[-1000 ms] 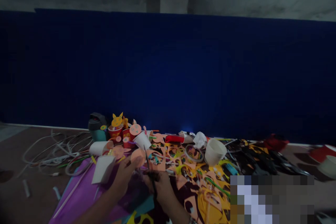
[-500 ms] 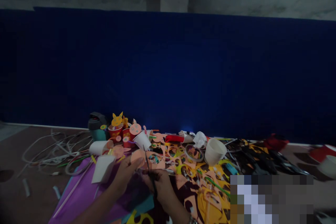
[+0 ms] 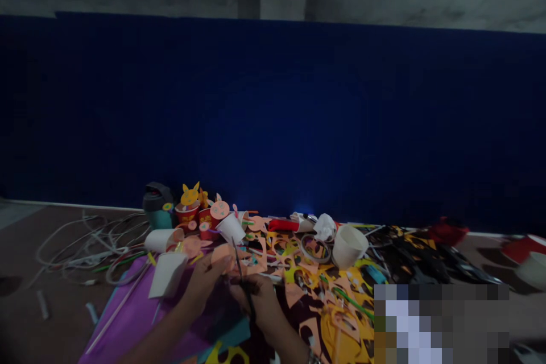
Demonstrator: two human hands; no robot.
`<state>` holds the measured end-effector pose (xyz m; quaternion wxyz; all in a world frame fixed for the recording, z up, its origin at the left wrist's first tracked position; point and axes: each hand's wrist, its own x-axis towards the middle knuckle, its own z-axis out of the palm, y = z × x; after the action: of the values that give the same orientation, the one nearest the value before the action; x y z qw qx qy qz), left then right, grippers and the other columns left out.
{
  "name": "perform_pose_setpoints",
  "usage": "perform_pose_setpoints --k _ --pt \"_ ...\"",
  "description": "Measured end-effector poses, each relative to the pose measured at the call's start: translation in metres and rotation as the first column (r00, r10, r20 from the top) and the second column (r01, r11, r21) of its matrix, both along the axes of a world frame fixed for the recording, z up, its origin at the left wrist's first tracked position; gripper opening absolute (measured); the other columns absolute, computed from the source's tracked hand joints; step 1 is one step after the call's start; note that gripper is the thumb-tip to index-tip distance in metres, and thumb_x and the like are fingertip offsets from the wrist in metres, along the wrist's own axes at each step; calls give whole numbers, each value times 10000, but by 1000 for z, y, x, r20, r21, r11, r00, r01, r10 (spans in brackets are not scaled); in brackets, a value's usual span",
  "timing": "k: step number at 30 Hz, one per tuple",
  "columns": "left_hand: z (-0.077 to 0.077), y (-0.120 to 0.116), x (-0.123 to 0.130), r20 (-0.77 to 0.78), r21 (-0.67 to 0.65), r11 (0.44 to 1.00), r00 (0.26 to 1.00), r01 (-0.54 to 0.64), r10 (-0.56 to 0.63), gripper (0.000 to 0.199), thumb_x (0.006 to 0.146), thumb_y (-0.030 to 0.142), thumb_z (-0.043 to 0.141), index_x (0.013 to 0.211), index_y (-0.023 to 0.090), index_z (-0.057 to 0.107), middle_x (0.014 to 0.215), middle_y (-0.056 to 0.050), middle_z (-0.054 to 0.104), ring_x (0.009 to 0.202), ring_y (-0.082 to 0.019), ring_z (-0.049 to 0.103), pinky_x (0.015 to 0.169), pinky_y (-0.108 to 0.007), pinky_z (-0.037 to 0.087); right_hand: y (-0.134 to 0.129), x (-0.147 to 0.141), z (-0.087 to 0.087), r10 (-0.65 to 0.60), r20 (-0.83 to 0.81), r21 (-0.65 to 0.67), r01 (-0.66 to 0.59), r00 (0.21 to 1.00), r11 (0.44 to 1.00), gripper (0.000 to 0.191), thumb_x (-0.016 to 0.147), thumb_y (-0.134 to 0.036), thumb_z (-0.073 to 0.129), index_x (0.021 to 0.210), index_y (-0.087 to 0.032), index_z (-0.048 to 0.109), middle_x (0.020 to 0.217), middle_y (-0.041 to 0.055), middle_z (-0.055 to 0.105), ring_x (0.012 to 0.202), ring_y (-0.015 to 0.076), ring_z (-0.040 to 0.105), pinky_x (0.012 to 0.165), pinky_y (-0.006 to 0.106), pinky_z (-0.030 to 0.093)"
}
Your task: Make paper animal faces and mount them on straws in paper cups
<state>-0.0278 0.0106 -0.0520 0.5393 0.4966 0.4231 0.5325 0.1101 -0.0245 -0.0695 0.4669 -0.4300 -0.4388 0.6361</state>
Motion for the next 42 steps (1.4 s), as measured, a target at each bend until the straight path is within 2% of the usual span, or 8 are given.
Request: perform_pose_setpoints --k 5,12,16,20,26,32,37,42 --pt "7 -1 -2 -25 23 998 998 59 -59 271 746 404 618 701 138 648 624 -15 625 603 -156 542 598 -241 428 -2 0 8 2 -8 6 -2 1000 1000 381 569 -480 770 611 -123 645 466 -54 464 396 29 310 391 170 252" --pt "7 0 -3 -3 -28 1000 1000 13 -13 252 690 381 677 691 130 647 612 -10 608 586 -144 521 557 -228 404 -2 1 7 7 1 10 -7 1000 1000 360 579 -460 769 647 -129 646 460 -66 423 409 37 295 408 186 247" --pt "6 0 -2 29 -73 996 998 -57 59 276 656 398 699 630 135 615 539 19 550 501 -111 462 482 -210 354 -3 1 12 -17 38 21 16 999 1000 365 560 -458 773 563 -138 599 440 -71 381 411 41 280 409 197 237" --pt "5 0 0 38 -65 996 998 -57 59 283 659 402 697 638 134 611 547 22 547 509 -105 452 483 -203 348 -5 -1 15 -34 40 47 32 999 998 373 555 -464 770 542 -140 585 446 -64 399 412 44 298 408 198 247" --pt "5 0 -1 -5 -37 999 1000 8 -8 285 674 405 685 709 123 653 621 -13 613 571 -133 512 541 -221 380 -5 -2 12 -41 22 7 41 999 999 377 563 -481 762 574 -142 597 443 -61 429 397 46 324 397 190 255" --pt "9 -1 -2 -17 -60 998 1000 -20 19 294 656 405 701 744 126 684 639 -23 640 585 -152 532 545 -224 393 -3 -2 10 -60 20 13 60 998 998 351 564 -452 771 598 -136 622 465 -53 448 429 51 329 423 191 281" --pt "3 1 -2 3 -45 998 999 -45 45 278 669 390 701 766 130 679 654 -18 642 617 -156 542 581 -229 409 0 2 0 -14 60 94 8 998 996 333 639 -448 729 671 -122 666 553 -14 525 485 65 388 467 196 325" --pt "-2 0 -1 17 -32 995 996 -92 93 289 683 413 682 777 139 674 702 -23 650 671 -170 563 642 -249 433 1 2 -1 -24 40 77 21 999 997 357 588 -460 762 665 -125 662 538 -24 511 463 58 387 441 186 318"
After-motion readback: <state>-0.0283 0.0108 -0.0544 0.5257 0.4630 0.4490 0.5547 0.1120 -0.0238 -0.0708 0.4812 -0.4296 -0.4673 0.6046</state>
